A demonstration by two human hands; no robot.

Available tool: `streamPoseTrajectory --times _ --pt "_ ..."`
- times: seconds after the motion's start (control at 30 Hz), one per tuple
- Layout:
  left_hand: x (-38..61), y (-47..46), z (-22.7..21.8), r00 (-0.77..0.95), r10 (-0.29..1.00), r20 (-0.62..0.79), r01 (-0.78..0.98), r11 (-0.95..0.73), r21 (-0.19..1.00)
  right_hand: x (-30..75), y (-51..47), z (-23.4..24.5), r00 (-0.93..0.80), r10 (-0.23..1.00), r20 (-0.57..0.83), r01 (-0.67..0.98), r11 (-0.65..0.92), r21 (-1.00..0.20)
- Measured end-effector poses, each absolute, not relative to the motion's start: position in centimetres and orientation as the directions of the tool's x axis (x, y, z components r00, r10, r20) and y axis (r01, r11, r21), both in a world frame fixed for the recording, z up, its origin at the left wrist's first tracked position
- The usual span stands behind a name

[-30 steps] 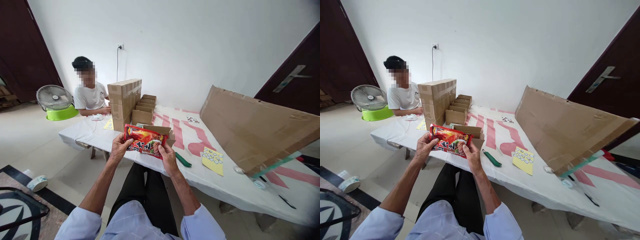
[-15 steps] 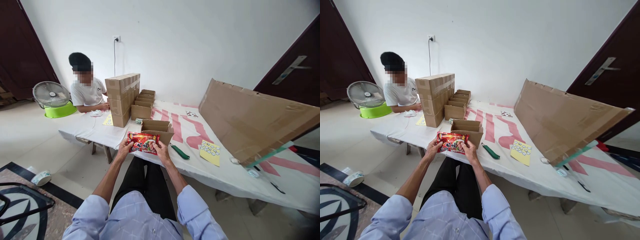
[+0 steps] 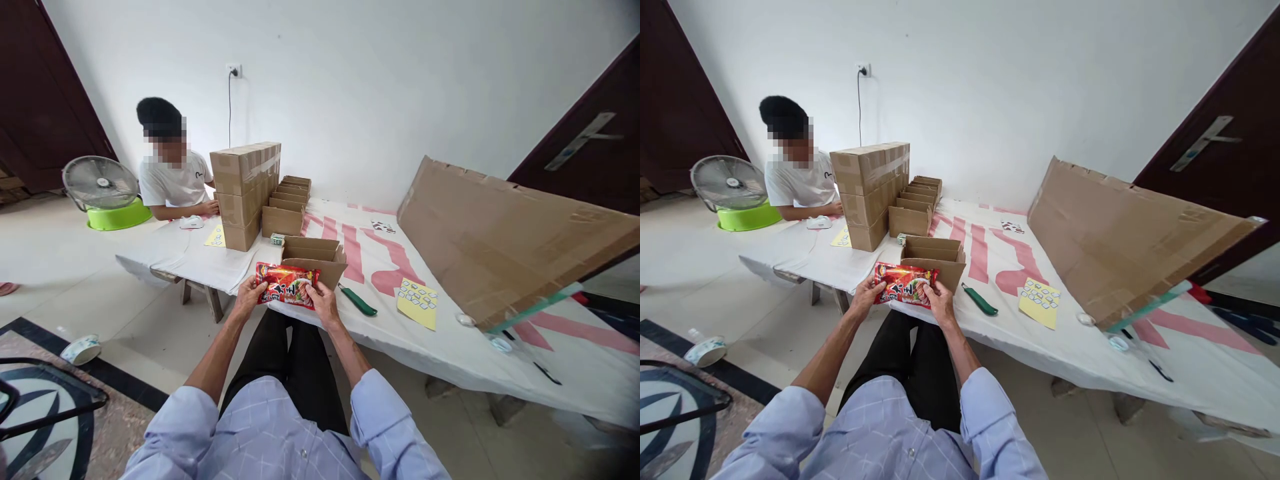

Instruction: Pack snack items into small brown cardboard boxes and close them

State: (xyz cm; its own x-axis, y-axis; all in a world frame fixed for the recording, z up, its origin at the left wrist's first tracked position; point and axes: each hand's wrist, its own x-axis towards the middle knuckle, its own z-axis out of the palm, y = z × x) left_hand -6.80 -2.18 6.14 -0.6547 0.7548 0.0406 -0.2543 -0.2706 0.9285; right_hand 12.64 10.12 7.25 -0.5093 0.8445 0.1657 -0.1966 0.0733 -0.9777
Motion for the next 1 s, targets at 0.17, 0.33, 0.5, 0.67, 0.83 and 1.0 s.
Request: streamPoseTrajectory --times 0.17,0.33,0.5,0.67,0.83,1.0 --pt "-8.0 -2.5 11.8 -0.646 0.749 0.148 -0.203 -0.355 0.913 12.9 10.1 13.2 -0.49 0.823 0.289 -0.315 0.142 -0.938" --pt "-7.8 -3.8 15.0 -0.608 0.749 0.265 -0.136 -0.427 0.894 14.2 9.9 16.9 -0.529 0.771 0.354 -0.342 0.189 -0.921" --pt "-6.3 -5.3 11.7 -0.543 0.806 0.235 -0.18 -0.386 0.905 16.0 8.6 13.3 -0.608 0.754 0.251 -0.294 0.08 -0.952" --pt "-6.4 -6.7 7.1 -0.405 0.902 0.147 -0.183 -0.238 0.954 18.0 6.8 8.2 -0.704 0.692 0.157 -0.151 0.07 -0.986" --pt "-12.5 -6.8 8.0 -0.582 0.794 0.175 -0.094 -0.279 0.956 17.7 11.8 12.1 -0.615 0.587 0.527 0.03 0.685 -0.728" --pt "-20.1 -5.5 9.5 -0.758 0.63 0.171 -0.042 -0.309 0.95 15.7 19.4 17.4 -0.757 0.543 0.364 0.496 0.84 -0.221"
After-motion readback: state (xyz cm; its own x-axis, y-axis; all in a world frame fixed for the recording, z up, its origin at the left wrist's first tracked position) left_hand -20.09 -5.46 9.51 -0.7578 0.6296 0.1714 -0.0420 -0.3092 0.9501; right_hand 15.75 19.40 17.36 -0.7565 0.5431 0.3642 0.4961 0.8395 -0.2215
